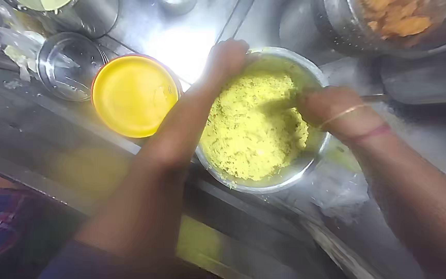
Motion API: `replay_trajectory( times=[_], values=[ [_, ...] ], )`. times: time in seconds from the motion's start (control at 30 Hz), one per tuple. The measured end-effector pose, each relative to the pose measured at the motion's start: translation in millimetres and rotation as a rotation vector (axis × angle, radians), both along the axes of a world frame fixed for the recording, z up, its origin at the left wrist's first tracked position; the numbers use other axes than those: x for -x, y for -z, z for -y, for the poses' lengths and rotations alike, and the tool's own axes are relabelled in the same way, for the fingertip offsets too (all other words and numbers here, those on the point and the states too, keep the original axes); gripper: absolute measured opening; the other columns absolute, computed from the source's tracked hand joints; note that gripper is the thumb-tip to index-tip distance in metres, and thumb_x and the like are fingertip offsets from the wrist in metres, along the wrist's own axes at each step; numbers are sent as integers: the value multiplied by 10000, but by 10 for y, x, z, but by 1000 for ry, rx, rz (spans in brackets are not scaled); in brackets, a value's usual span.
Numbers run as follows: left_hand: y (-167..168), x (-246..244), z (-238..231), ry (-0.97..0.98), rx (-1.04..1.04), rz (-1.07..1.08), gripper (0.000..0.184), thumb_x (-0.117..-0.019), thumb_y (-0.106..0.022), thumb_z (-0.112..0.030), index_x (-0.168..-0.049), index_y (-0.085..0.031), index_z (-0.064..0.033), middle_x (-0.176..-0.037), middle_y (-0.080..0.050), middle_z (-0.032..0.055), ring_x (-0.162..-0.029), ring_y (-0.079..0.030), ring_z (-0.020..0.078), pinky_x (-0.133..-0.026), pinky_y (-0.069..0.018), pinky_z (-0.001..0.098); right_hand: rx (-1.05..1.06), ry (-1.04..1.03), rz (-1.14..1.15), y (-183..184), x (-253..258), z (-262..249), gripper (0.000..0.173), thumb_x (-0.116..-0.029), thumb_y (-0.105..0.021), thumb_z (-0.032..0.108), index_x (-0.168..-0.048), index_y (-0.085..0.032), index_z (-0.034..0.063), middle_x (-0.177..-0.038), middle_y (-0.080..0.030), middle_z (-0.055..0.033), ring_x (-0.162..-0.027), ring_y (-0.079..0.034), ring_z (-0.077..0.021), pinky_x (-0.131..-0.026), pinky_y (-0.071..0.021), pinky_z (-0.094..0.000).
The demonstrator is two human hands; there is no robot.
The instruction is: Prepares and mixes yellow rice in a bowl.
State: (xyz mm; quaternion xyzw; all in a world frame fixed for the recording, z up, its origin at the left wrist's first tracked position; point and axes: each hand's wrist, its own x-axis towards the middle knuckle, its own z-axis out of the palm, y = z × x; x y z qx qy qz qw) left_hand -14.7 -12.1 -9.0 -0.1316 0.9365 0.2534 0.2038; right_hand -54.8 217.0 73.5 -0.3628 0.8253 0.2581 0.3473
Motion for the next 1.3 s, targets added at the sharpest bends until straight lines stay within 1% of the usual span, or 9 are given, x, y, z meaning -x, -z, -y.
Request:
replay_trajectory(
  times=[0.07,0.3,0.47,0.57,0.9,1.03,1.13,1.23,1.3],
  values=[
    [-25,14,-7,-1,6,-3,621,-1038,-382,-622,-1108,-688,-86,-1122,-693,169,-1097,-667,362,-870,-523,605,89,74,41,169,14,183,345,-1052,-491,117,-1357,-566,-24,-1210,-632,-331,-1046,-644,-561,-784,-501,-735],
    [-12,8,3,8,4,16,590,-1050,-376,-594,-1181,-679,-105,-1203,-675,158,-1153,-650,346,-900,-518,599,163,23,220,828,-456,1145,269,-998,-587,165,-1166,-668,-29,-1165,-664,-306,-1091,-643,-522,-795,-498,-725],
    [-14,23,16,12,-17,-12,579,-1053,-381,-582,-1166,-685,-101,-1189,-684,141,-1153,-651,327,-919,-515,573,-3,-131,402,1106,-727,1335,300,-1043,-560,251,-1125,-686,-9,-1155,-674,-276,-1097,-646,-489,-831,-480,-725],
    [25,12,24,31,0,-43,589,-1050,-378,-587,-1120,-683,-88,-1142,-691,143,-1129,-658,326,-899,-518,567,-93,-267,454,1287,-960,1299,229,-1029,-550,146,-1098,-689,-23,-1078,-680,-286,-1026,-656,-499,-789,-483,-726],
    [14,-2,24,42,8,-46,561,-1059,-383,-557,-1124,-687,-90,-1143,-691,150,-1119,-661,340,-886,-518,575,-98,-484,517,529,-380,786,184,-951,-654,44,-1127,-704,37,-1019,-696,-207,-982,-681,-431,-811,-532,-648],
    [36,15,21,26,0,-43,594,-1043,-384,-599,-1130,-691,-98,-1141,-697,147,-1120,-662,343,-886,-521,581,-102,-314,182,22,183,199,7,-902,-741,113,-902,-746,108,-861,-704,-164,-871,-691,-416,-694,-533,-626],
    [15,11,3,21,6,-36,610,-1042,-384,-607,-1142,-692,-90,-1168,-691,160,-1143,-655,352,-901,-517,590,83,-176,-55,-232,149,89,132,-967,-644,89,-862,-666,13,-802,-666,-252,-805,-677,-496,-607,-488,-637],
    [2,7,-1,18,18,-29,617,-1040,-377,-615,-1152,-690,-96,-1180,-683,158,-1141,-654,347,-901,-516,589,248,13,-14,35,-59,368,174,-992,-571,68,-1081,-677,-37,-988,-668,-345,-961,-648,-581,-708,-473,-732],
    [-12,1,-8,30,29,-26,611,-1047,-375,-603,-1159,-683,-87,-1191,-674,165,-1147,-649,352,-904,-512,587,273,26,43,410,-183,620,193,-1007,-560,90,-1066,-685,-45,-1018,-676,-346,-992,-652,-575,-735,-471,-735]
  ],
)
